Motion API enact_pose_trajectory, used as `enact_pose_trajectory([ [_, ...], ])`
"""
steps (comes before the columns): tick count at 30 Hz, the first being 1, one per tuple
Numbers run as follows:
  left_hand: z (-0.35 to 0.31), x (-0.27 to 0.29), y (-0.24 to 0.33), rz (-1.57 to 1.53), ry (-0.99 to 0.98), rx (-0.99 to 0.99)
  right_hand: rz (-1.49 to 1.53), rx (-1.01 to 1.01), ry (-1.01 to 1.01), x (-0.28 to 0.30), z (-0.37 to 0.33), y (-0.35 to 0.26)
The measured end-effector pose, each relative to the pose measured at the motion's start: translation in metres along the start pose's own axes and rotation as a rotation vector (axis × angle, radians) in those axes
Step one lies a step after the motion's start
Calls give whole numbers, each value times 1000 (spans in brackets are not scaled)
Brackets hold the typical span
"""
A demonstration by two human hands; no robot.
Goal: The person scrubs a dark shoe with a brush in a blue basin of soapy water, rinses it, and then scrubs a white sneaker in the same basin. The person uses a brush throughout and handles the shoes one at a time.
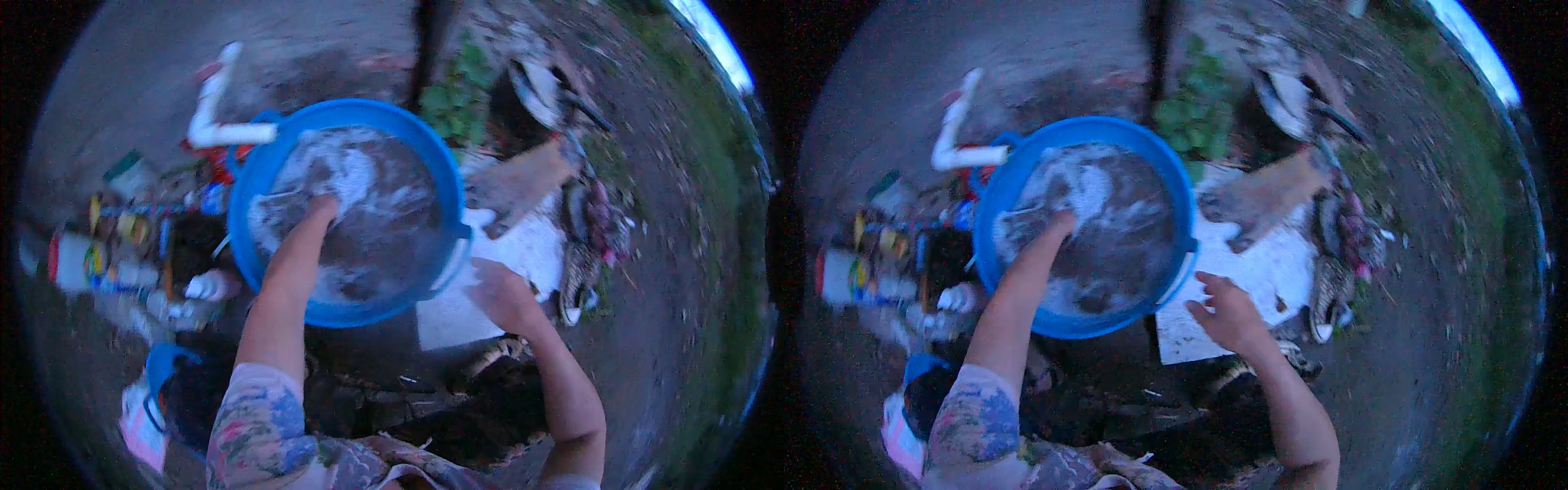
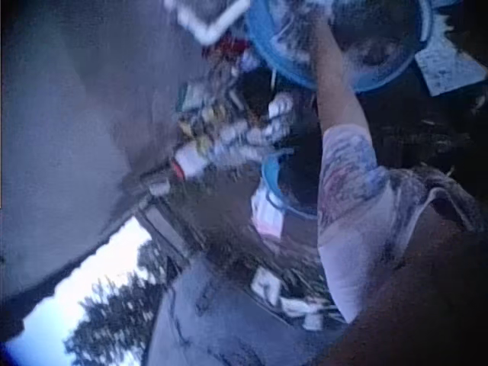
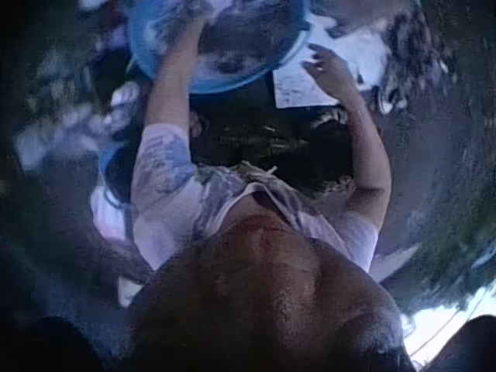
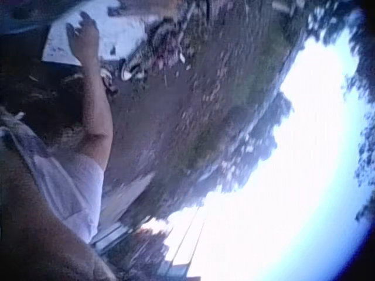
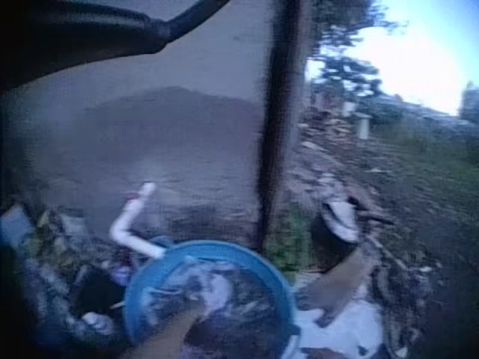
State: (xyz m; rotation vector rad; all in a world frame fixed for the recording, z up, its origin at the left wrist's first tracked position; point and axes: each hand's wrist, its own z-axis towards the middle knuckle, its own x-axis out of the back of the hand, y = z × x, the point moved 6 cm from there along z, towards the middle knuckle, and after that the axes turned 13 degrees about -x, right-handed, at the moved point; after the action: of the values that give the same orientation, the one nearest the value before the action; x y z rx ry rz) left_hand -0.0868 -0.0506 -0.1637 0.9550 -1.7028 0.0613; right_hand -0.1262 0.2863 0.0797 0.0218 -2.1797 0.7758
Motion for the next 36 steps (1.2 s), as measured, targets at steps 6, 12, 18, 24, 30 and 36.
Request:
enact_pose_trajectory([
  [6, -2, -54, 41, 439, -397, -497, 52, 34, -12, -5, 14, -2],
  [12, -98, 7, 112, 706, -430, -683, -18, 53, 50, -9, 3, -2],
  [18, -137, 105, 106, 696, -220, -652, -124, 42, 111, -16, 10, -5],
  [24, -177, 173, 57, 475, -44, -689, -334, 67, 85, -16, 45, 64],
  [30, -191, 206, -5, 443, -11, -470, -253, -214, 345, 10, 141, 202],
  [36, -139, 228, -53, 397, 277, -266, 506, -544, 711, 5, 199, 384],
])
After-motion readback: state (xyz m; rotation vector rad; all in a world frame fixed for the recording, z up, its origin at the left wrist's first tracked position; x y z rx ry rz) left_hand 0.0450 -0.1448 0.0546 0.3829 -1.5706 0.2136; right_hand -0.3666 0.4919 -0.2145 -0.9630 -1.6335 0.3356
